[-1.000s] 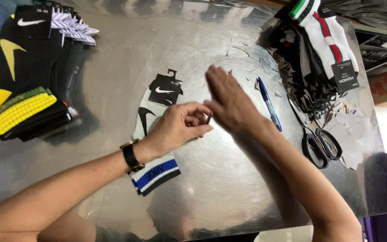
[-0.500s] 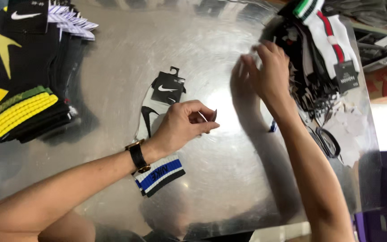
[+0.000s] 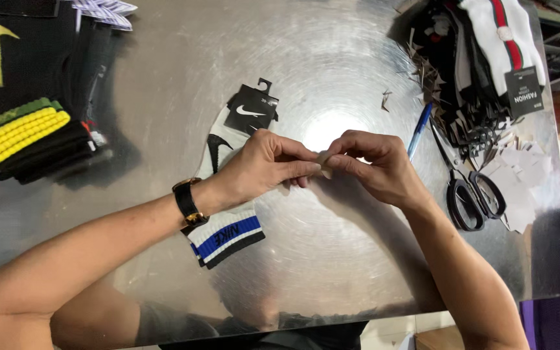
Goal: The person places a small white paper on a black Nike sock and draws a pattern on it with a blue pen. They then switch to a white Nike sock, cut a small white paper with scissors, and draw a pattern on it with the pen. The person continues drawing on the paper placed on the white sock.
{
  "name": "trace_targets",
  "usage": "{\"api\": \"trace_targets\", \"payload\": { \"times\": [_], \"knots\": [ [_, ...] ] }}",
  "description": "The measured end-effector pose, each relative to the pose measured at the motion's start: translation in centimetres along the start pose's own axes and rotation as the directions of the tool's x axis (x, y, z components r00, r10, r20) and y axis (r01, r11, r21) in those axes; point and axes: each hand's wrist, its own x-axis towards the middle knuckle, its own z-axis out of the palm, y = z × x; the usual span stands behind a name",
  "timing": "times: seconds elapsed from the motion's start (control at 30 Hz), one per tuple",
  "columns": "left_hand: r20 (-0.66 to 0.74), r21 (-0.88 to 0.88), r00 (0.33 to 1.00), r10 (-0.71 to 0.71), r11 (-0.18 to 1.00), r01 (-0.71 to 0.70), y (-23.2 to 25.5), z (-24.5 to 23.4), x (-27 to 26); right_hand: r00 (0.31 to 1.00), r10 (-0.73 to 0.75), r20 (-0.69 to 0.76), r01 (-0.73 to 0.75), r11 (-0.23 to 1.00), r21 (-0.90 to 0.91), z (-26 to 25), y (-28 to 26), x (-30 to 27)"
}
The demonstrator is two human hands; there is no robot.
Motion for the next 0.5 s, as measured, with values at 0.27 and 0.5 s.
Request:
{"api": "trace_targets", "payload": {
  "times": [0.27, 0.5],
  "knots": [
    [0.335, 0.862, 0.771, 0.542, 0.154, -0.483, 0.4, 1.4, -1.3, 0.995, -0.055, -0.084, -0.080, 0.069, -0.994, -6.0, 0.5, -5.2],
    [0.405, 0.847, 0.827, 0.390, 0.181, -0.500, 1.9, 1.0, -2.1, 0.946, -0.255, 0.198, 0.241, 0.148, -0.959, -9.5, 4.0, -6.3]
  ]
}}
